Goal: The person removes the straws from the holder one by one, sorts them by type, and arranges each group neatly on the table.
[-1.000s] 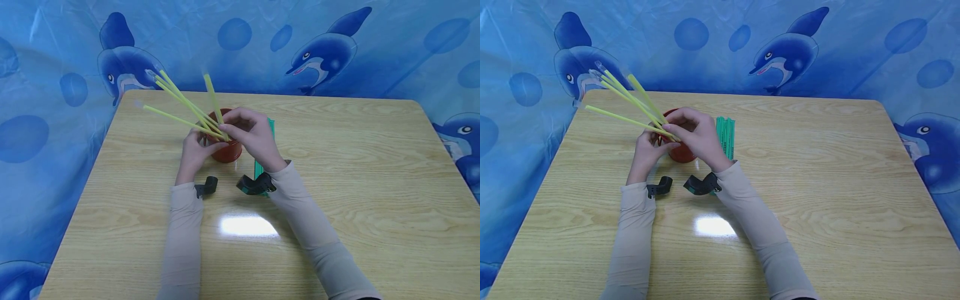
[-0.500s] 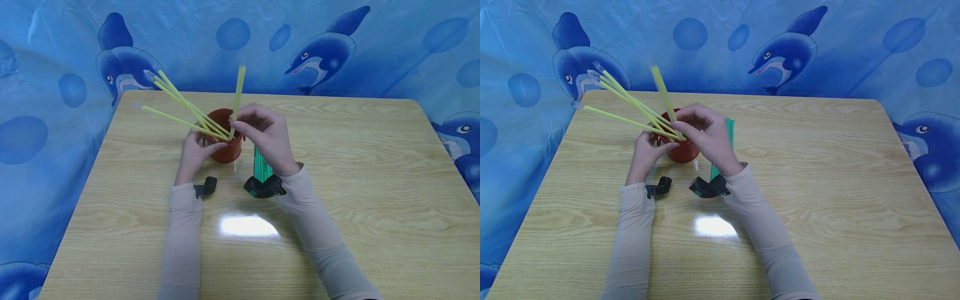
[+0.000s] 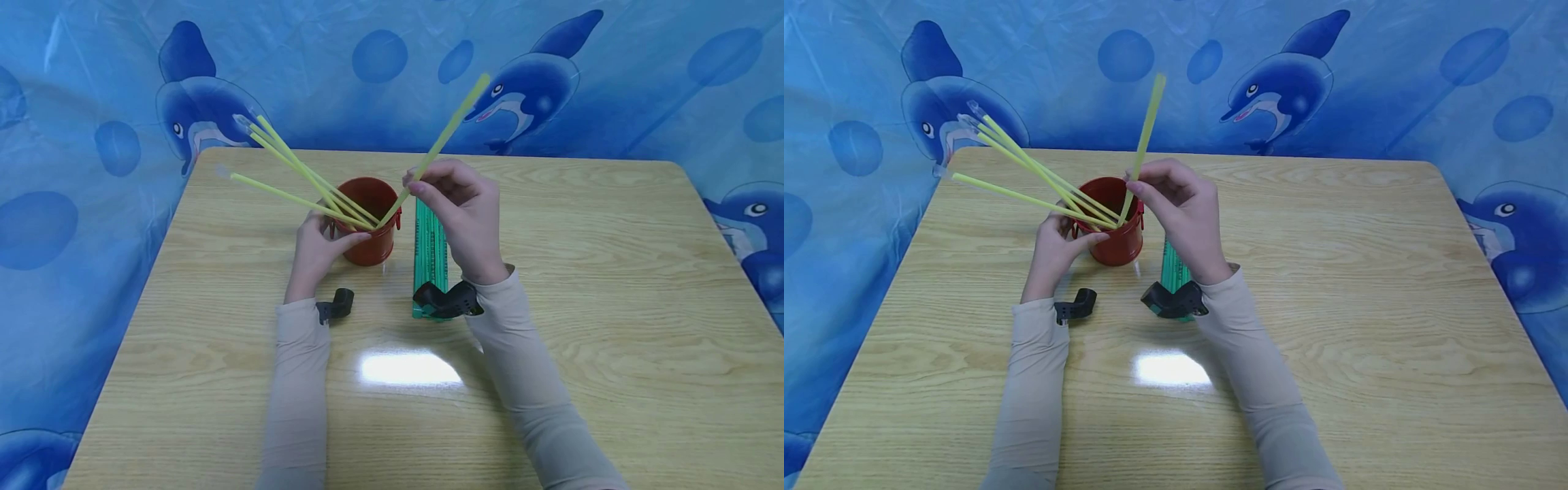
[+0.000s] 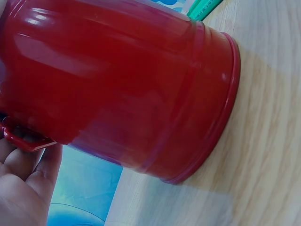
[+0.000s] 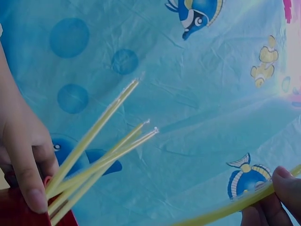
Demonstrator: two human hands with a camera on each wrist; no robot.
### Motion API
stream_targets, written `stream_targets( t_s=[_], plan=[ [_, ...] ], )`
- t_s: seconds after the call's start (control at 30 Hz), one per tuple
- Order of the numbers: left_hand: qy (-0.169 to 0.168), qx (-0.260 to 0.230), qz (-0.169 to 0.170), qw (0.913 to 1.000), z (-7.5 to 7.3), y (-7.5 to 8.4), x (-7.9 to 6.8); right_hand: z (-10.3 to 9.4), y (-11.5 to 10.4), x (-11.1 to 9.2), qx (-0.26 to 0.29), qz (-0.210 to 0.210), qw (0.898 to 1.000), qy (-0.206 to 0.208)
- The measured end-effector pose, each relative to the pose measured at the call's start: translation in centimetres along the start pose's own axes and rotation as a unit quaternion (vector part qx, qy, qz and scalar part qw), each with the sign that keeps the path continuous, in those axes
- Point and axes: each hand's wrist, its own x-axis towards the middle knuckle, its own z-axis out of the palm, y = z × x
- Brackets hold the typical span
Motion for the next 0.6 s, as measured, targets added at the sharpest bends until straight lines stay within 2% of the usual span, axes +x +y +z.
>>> stream_targets(
  t_s=[0.13, 0.33, 0.6],
  plan=[
    [0.001, 0.001, 0.006, 1.0, 0.0, 0.0, -0.1, -0.7, 0.0, 0.0, 0.012, -0.016, 1.0, 0.021],
    [0.001, -0.003, 0.006, 1.0, 0.0, 0.1, -0.1, -1.7, 0.2, 0.0, 0.048, -0.015, 0.997, 0.053],
    [0.001, -0.006, 0.004, 1.0, 0.0, 0.2, -0.2, -3.0, 0.0, -0.1, 0.107, -0.015, 0.989, 0.106]
  ],
)
